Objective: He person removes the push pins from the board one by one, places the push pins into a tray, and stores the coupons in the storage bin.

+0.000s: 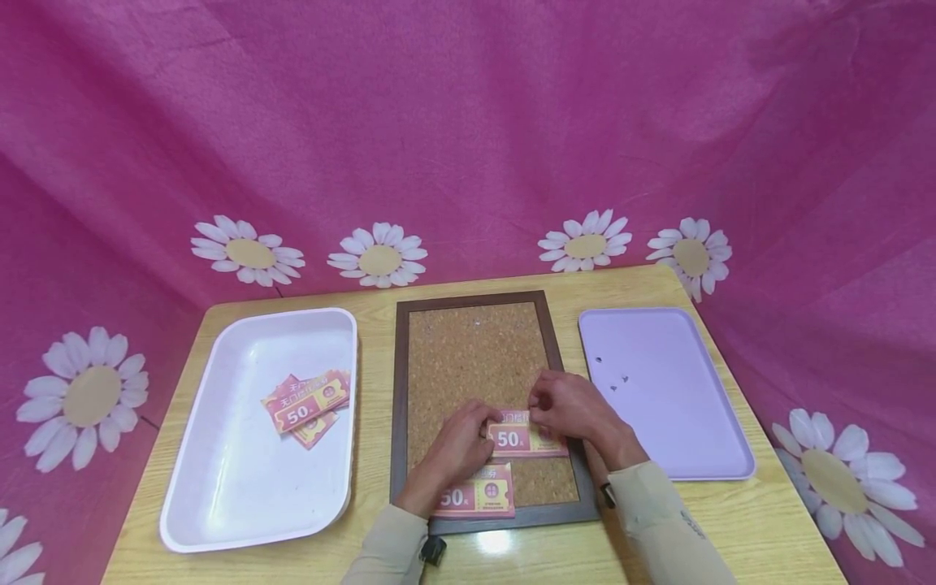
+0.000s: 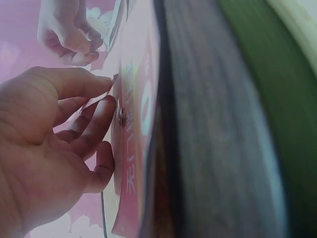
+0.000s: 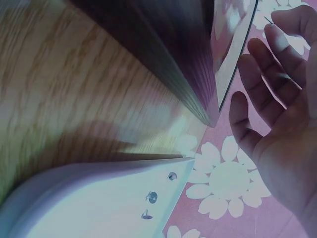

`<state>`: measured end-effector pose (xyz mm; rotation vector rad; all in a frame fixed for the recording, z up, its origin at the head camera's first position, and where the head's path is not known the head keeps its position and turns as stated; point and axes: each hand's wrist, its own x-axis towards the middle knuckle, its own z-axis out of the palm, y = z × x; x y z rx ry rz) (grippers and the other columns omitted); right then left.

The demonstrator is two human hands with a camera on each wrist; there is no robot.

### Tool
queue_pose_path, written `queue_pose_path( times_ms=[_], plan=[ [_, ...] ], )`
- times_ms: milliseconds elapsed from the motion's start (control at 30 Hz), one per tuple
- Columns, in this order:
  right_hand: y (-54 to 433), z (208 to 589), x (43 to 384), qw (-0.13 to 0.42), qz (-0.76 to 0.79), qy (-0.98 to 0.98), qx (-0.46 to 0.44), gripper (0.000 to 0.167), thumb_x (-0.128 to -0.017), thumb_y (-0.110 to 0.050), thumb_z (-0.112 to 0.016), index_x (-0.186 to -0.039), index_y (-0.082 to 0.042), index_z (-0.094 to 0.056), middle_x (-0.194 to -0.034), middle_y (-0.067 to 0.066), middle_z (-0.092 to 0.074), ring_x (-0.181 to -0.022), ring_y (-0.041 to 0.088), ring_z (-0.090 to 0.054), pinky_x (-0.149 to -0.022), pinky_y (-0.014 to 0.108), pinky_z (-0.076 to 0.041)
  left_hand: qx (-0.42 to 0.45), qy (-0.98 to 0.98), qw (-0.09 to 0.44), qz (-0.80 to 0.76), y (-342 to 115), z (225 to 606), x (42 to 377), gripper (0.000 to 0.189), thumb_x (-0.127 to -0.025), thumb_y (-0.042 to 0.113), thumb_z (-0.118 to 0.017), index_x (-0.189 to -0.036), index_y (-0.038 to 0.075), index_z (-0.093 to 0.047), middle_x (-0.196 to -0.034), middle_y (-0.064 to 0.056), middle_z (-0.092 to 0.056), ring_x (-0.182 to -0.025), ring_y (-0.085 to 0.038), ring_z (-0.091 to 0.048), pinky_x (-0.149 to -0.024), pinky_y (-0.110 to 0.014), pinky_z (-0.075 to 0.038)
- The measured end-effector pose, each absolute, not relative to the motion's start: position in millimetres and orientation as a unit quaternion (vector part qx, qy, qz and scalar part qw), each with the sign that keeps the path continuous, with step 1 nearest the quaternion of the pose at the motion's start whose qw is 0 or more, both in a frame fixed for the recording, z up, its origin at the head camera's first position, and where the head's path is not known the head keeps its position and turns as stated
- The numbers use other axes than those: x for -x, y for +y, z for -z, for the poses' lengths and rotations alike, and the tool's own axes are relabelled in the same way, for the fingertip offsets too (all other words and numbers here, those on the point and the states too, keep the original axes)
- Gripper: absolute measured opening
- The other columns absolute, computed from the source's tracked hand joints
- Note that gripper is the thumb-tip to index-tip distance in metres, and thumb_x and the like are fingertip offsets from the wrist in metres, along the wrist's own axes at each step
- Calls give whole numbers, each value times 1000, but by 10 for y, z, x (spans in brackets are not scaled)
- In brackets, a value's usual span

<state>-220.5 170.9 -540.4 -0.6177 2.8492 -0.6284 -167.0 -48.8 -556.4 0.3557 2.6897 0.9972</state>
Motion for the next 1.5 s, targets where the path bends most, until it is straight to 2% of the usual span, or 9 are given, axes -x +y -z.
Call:
queue_pose_path(
  times_ms=[200, 467, 800, 1000, 1200, 1500],
  plan=[
    [1734, 5398, 2209, 51, 218, 950, 217, 8, -73, -30, -73, -78, -28, -67, -78, -17, -58, -69, 4, -51, -67, 26, -43, -117, 920, 117, -354, -512, 5556, 1676, 36, -84, 9, -67, -118, 20, -64, -110, 5, -56, -89, -6, -52, -76, -22, -45],
    [1759, 5372, 2210, 13, 218, 945, 245, 10, -72, -32, -76, -79, -28, -69, -78, -17, -58, -67, 3, -50, -66, 25, -44, -114, 910, 125, -378, -544, 5554, 1698, 40, -83, 8, -67, -122, 19, -63, -111, 5, -55, -85, -6, -52, -72, -19, -43],
    [1784, 5329, 2197, -4, 234, 938, 255, 8, -72, -28, -74, -77, -27, -69, -74, -14, -57, -63, 1, -48, -59, 20, -39, -97, 896, 136, -411, -585, 5473, 1697, 42, -86, 8, -63, -126, 20, -59, -108, 6, -56, -88, -9, -51, -72, -22, -44],
    [1821, 5316, 2188, -11, 237, 936, 259, 9, -71, -29, -75, -75, -28, -67, -74, -15, -57, -62, 1, -49, -59, 20, -40, -86, 897, 137, -411, -601, 5437, 1712, 41, -86, 10, -64, -126, 22, -59, -113, 5, -56, -93, -11, -51, -78, -26, -44],
    [1863, 5301, 2199, -22, 228, 939, 255, 11, -71, -29, -76, -73, -30, -65, -72, -16, -53, -64, 2, -47, -60, 21, -39, -60, 892, 142, -424, -632, 5377, 1725, 42, -87, 10, -62, -126, 24, -58, -110, 6, -56, -94, -12, -50, -78, -29, -43],
    [1960, 5300, 2224, -33, 222, 946, 236, 10, -71, -26, -76, -72, -27, -66, -71, -12, -56, -64, 4, -47, -62, 24, -38, -60, 892, 105, -436, -724, 5343, 1731, 40, -87, 8, -59, -125, 21, -59, -109, 4, -56, -91, -11, -52, -78, -28, -44]
  ],
)
